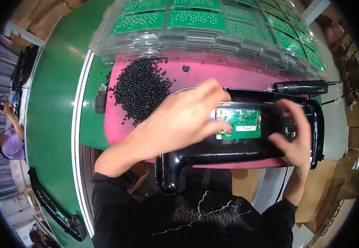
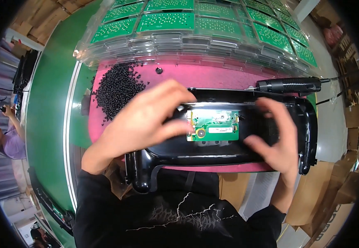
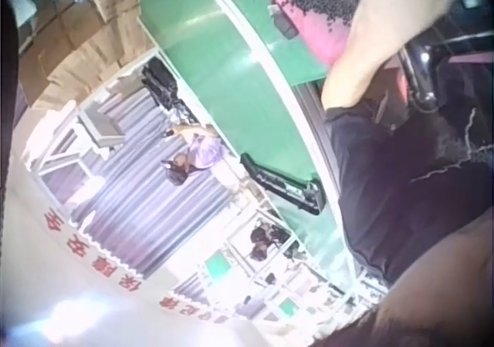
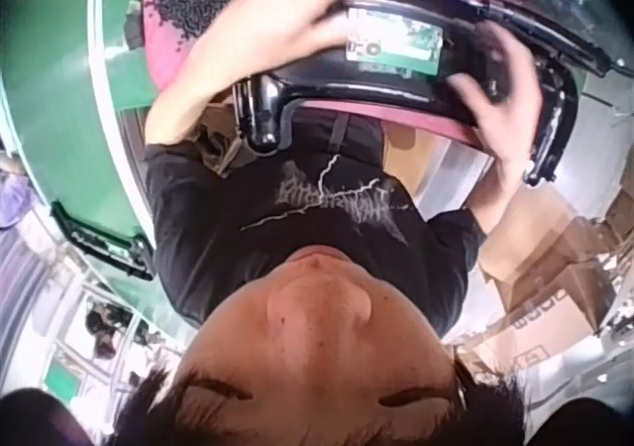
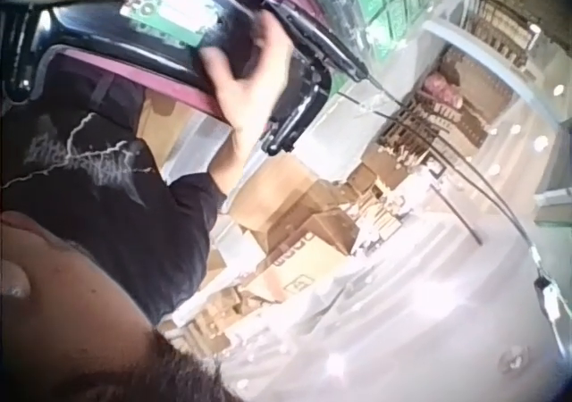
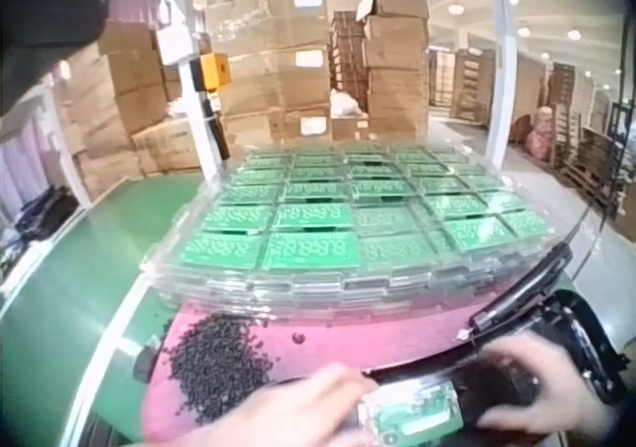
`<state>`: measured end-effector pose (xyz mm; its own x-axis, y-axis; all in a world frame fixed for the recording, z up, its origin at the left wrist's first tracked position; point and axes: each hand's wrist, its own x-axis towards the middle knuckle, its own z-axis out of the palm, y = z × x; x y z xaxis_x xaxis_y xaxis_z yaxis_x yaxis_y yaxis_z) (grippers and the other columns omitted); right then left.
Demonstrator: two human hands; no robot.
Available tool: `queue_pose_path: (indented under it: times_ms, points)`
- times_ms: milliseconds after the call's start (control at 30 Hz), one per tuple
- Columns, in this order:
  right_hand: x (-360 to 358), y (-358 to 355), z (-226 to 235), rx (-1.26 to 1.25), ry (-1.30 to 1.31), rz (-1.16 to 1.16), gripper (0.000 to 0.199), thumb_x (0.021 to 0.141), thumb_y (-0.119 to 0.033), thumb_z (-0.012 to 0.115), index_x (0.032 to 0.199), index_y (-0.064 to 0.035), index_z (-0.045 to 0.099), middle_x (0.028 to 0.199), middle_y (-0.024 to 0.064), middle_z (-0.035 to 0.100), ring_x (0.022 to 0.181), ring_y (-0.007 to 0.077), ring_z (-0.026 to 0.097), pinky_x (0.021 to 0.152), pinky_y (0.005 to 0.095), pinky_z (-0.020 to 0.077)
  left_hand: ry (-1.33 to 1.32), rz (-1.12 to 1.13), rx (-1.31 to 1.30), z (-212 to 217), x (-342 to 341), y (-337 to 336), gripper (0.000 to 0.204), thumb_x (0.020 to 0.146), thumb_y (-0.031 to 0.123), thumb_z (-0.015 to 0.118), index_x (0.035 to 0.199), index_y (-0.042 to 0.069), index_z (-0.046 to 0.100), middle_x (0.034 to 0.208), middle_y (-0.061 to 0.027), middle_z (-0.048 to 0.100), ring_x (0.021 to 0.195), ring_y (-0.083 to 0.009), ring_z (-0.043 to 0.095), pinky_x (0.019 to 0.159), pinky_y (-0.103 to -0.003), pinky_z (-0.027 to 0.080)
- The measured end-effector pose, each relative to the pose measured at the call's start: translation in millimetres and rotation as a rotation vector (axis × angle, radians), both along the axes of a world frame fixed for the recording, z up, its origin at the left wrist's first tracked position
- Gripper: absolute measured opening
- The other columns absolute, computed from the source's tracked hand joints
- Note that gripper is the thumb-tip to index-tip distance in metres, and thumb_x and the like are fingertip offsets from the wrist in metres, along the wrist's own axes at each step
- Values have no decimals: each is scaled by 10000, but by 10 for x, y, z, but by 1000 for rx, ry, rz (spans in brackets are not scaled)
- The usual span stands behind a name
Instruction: Unpack circuit boards from a shipping box and use an electric screwdriver to install them into plastic housings.
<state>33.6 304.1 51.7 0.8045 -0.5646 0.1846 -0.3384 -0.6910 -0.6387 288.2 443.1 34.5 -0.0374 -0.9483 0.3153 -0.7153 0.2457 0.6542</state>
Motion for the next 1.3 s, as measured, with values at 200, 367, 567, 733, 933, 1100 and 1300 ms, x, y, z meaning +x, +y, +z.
queue_pose_path:
  times_ms: [200,367,567,733,933,1100,1300]
  points:
    - [-681,-904,118,-380,186,-602,491,891,-184,596,1350,-139,426,978,79,562,898,151,515,839,290,410,-328,464,22,38,600,-30,175,721,108,708,849,-1,660,823,-145,638,744,-303,616,672,-374,478]
    - [-576,-1240,76,343,-277,-516,382,883,-188,635,1224,-126,474,980,43,537,860,105,543,729,232,455,-366,387,179,-159,741,-88,143,699,88,703,801,-3,661,793,-150,632,756,-323,609,677,-397,472]
    - [142,-813,-4,27,-990,-439,496,861,-95,651,1219,-8,319,974,89,571,964,146,563,828,257,451,-310,386,255,-139,688,-154,124,717,78,679,751,-27,624,791,-165,623,782,-326,611,691,-403,479]
    - [505,-643,49,729,-896,-116,345,915,-200,580,1165,-20,426,922,68,562,905,186,572,832,308,448,-305,369,232,-123,678,-180,126,732,93,655,762,-24,617,807,-171,621,812,-344,610,714,-424,482]
    - [649,-339,291,885,-1159,213,268,942,-300,496,1113,-94,477,790,12,491,753,159,490,805,377,428,-37,322,-50,86,505,-194,110,787,63,585,822,-42,595,796,-181,618,737,-324,615,681,-369,484]
    - [691,-34,327,998,-1229,546,344,927,-455,489,1124,-173,501,706,-46,440,687,113,443,850,394,371,187,3,-88,72,124,-92,111,748,53,693,849,12,672,778,-74,673,655,-146,618,584,-247,469]
    - [644,46,189,894,-1211,644,440,870,-517,564,1146,-191,458,704,-47,472,666,102,458,815,356,364,237,-80,-185,-50,23,-141,121,745,42,703,846,-10,661,779,-92,668,674,-190,643,601,-271,487]
